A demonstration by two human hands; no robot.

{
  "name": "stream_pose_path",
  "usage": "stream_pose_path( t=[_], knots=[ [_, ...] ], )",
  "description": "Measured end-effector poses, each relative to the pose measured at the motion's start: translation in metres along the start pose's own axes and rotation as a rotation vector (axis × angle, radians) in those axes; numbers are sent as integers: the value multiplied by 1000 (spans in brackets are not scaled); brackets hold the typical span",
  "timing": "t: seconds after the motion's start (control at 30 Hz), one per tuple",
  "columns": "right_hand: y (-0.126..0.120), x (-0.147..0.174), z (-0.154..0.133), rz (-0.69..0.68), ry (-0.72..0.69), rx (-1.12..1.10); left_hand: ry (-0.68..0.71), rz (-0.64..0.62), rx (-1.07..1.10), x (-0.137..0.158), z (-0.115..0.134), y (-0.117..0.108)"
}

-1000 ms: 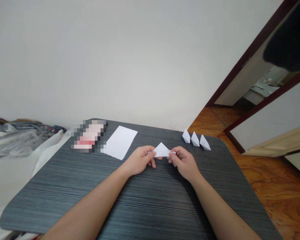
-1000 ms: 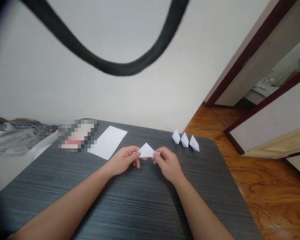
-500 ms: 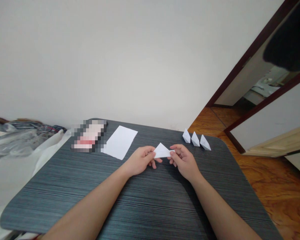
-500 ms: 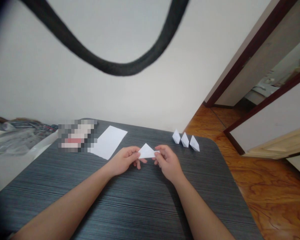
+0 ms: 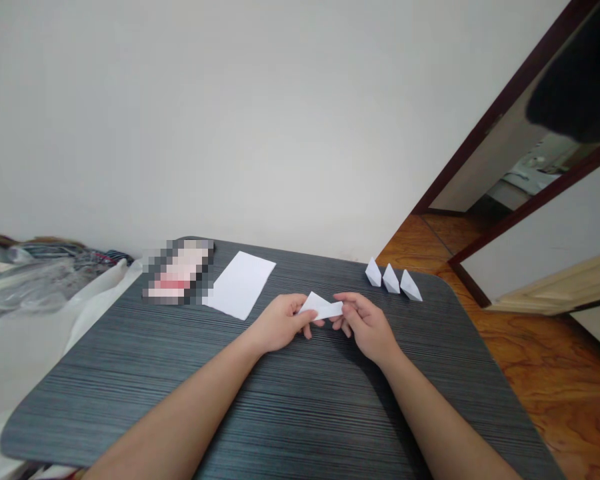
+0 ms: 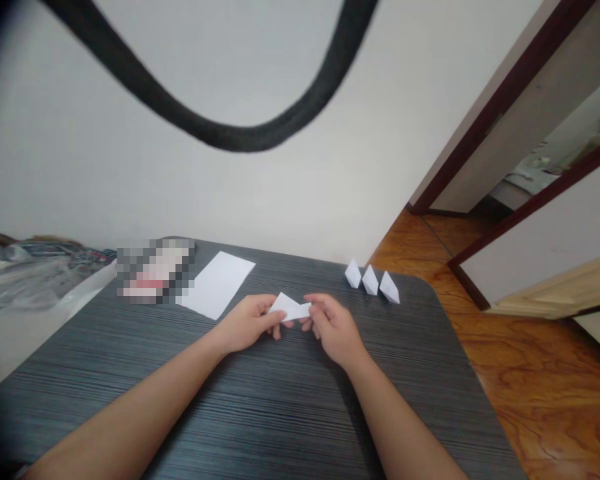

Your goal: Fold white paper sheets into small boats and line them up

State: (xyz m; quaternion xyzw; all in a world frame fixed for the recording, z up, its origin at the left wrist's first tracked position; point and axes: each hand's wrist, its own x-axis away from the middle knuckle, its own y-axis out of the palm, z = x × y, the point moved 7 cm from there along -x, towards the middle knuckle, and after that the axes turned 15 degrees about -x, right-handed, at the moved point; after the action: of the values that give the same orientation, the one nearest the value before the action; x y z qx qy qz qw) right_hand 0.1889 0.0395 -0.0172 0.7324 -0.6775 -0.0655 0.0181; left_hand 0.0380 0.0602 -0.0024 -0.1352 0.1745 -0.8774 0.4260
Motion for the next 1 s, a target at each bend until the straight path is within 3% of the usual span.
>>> stream_pose_path(
  t=[0.2, 0.47, 1.0],
  knots=[
    [0, -3, 5, -20, 57, -148, 3, 10, 26, -1, -3, -1],
    [5, 1, 10, -85, 156, 31, 10, 10, -45, 0, -1, -1],
    [9, 0, 9, -146, 182, -12, 31, 31, -51, 0, -5, -1]
  ],
)
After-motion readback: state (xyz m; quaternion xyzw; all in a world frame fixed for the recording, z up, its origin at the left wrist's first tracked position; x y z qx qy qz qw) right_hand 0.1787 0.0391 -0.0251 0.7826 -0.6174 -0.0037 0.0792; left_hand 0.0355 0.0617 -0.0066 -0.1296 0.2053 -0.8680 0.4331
